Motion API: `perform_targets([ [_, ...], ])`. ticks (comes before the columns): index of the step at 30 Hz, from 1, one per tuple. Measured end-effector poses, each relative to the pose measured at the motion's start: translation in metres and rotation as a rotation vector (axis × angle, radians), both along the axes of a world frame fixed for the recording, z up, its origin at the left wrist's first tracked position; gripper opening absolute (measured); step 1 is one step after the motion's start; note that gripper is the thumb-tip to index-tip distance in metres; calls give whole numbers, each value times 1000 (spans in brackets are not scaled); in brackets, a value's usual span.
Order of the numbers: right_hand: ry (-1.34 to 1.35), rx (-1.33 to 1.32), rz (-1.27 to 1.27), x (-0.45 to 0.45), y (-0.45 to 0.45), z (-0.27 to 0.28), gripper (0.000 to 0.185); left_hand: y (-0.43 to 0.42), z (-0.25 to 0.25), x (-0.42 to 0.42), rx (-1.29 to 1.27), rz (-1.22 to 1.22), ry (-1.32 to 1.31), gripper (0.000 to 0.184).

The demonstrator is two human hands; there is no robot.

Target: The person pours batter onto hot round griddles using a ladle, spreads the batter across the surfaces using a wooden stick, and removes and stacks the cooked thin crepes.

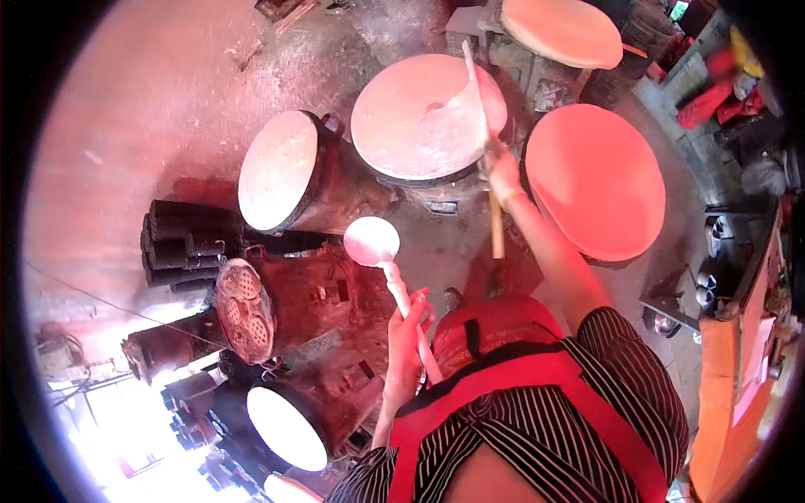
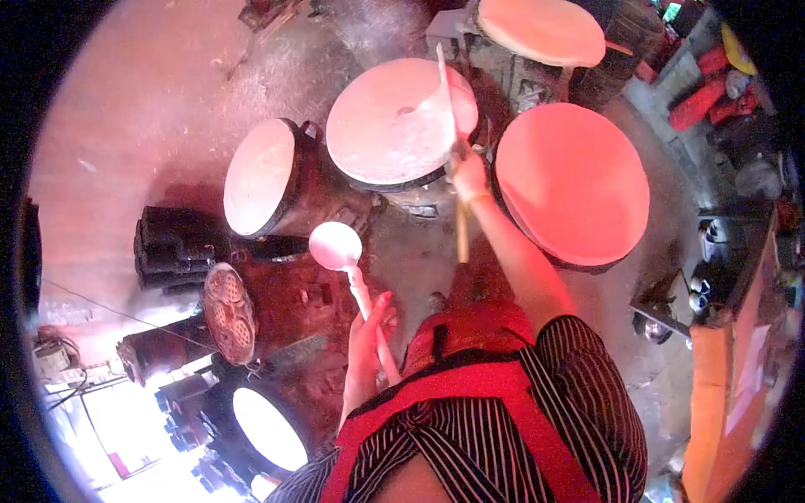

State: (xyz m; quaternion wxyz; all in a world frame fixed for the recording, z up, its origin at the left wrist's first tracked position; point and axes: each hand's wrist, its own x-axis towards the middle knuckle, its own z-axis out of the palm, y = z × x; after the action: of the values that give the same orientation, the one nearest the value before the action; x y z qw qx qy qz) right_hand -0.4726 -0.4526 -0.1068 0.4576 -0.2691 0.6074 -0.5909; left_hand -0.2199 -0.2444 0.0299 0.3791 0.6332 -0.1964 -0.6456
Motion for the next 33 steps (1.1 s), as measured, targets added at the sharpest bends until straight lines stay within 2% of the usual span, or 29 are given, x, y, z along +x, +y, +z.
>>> perform_targets([
  [1,-8,99,49,9,-10,-1,37,-2,-1,4,-13,-50,21,30],
  [2,234,137,189,14,-10,-1,39,-6,-3,13,-26,-105,41,27],
  [4,505,-19,393,13,1,0,40,-13,0,22,-37,-147,52,23],
  [6,64,-10,298,13,42,50,38,-18,8,23,-29,-108,36,21],
  [8,84,-386,-125,9,47,14,36,-27,14,30,-42,-149,19,22],
  [9,153,-326,-353,21,63,28,36,-29,16,31,-21,-150,1,23],
  [11,20,-207,-101,37,69,-13,34,-36,20,27,-112,-137,14,31],
  [13,-298,-315,-43,54,36,-81,37,-44,8,36,-56,-131,155,30],
  [14,300,-253,147,45,52,-8,37,-47,5,37,-81,-154,182,30],
  [16,181,-135,175,17,63,16,38,-48,2,40,-126,-194,229,28],
  [18,274,-172,-45,9,72,37,37,-52,5,35,-88,-147,166,25],
  [19,209,-201,-197,9,72,19,35,-54,5,32,-71,-115,138,23],
  [20,306,-239,-147,11,71,-6,36,-57,4,31,-67,-125,156,21],
  [21,399,-274,-95,18,73,-6,37,-59,3,32,-60,-134,170,19],
  [22,387,-222,2,27,75,-7,36,-61,2,34,-56,-142,182,17],
  [24,166,-16,114,16,61,14,34,-63,-3,38,-32,-195,259,16],
  [28,322,-18,-40,-22,14,2,34,-70,0,36,-5,-253,316,17],
  [31,39,55,262,-37,40,27,34,-84,0,33,-9,-280,268,18],
  [33,-7,-59,401,-21,78,41,35,-106,-6,29,-2,-253,239,16],
])
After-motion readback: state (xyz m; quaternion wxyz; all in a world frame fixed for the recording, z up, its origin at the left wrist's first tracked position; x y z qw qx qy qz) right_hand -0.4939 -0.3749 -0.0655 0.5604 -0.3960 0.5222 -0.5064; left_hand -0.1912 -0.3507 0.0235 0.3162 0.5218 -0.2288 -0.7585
